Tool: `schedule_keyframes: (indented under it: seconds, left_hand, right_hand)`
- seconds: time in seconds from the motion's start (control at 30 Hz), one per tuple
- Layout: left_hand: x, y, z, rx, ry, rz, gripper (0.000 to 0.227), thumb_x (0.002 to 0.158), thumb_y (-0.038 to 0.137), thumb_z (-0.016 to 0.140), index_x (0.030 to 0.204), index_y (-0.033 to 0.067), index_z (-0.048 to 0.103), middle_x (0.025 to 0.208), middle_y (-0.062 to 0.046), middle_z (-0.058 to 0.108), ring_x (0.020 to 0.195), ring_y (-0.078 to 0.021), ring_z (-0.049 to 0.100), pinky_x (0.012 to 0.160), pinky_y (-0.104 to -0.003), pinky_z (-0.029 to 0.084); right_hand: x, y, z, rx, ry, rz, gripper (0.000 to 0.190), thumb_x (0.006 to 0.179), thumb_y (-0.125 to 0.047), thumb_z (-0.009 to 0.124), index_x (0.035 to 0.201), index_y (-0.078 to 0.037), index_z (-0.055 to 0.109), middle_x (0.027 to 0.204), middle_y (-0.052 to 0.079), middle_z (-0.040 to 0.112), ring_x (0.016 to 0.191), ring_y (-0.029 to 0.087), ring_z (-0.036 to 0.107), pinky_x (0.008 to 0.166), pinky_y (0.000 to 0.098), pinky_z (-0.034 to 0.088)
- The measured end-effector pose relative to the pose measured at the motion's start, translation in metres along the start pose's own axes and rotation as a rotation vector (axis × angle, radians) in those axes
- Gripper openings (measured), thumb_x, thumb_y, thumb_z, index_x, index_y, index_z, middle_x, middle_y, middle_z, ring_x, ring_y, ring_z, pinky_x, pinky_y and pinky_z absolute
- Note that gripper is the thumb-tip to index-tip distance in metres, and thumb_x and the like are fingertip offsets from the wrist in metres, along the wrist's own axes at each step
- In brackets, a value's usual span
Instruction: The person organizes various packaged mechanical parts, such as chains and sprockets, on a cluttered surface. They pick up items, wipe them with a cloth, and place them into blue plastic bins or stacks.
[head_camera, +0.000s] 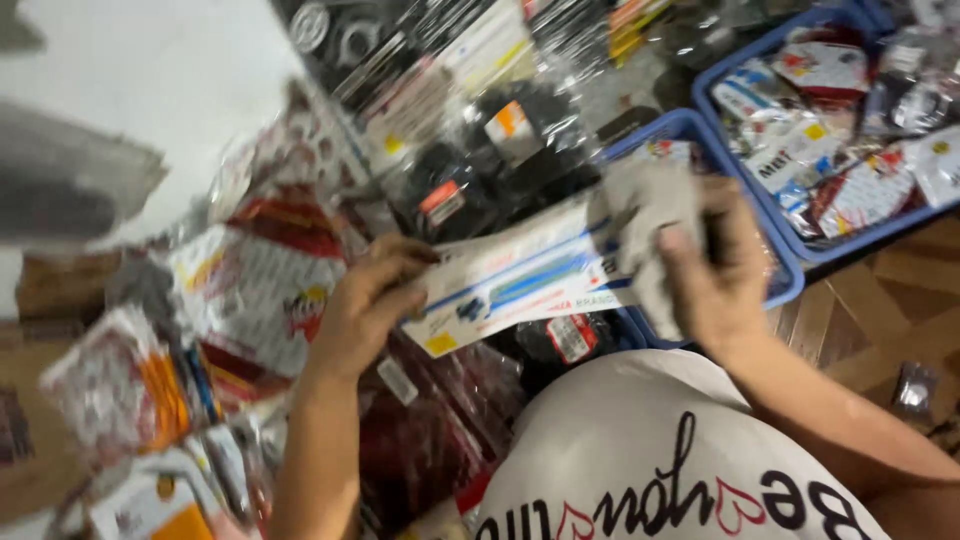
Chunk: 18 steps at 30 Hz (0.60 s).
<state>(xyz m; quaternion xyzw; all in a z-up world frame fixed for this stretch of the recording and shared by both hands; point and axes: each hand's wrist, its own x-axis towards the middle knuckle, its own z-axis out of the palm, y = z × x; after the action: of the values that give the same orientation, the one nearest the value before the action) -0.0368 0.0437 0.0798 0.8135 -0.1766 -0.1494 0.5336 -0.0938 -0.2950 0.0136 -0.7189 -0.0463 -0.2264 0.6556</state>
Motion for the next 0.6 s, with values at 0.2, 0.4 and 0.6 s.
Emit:
schedule_keyframes:
  seconds: [0.2,0.4,0.6]
  left_hand:
    - [-0.008,-0.044,0.016,0.368,0.123,0.127,0.023,0.095,0.008,0.068,0.117,0.0021,0.073,0.117,-0.019,0.062,0.112,-0.0378,0.065,0.096,-0.044,0.054]
    - [-0.002,-0.035,0.031,0.137,0.188,0.11,0.04,0.106,0.02,0.054,0.143,0.0049,0.058,0.139,-0.022,0.056,0.136,-0.0404,0.052,0.115,-0.051,0.039]
    - [-0.001,-0.018,0.025,-0.431,0.162,-0.001,0.074,0.109,0.062,0.039,0.166,0.0158,0.028,0.166,-0.023,0.032,0.155,-0.0437,0.022,0.123,-0.061,0.017]
  right_hand:
    - [0.021,0.0,0.024,-0.526,-0.138,-0.366,0.032,0.096,-0.024,0.077,0.118,-0.002,0.07,0.125,0.018,0.065,0.115,0.046,0.062,0.106,0.0526,0.044]
    - [0.029,-0.009,0.039,-0.668,-0.222,-0.376,0.029,0.104,-0.022,0.067,0.123,0.001,0.065,0.135,0.024,0.063,0.132,0.05,0.058,0.115,0.0563,0.038]
    - [0.035,-0.06,0.106,-1.136,-0.243,-0.727,0.042,0.091,-0.001,0.059,0.124,-0.027,0.055,0.078,-0.003,0.052,0.057,0.011,0.041,0.046,0.0273,0.041]
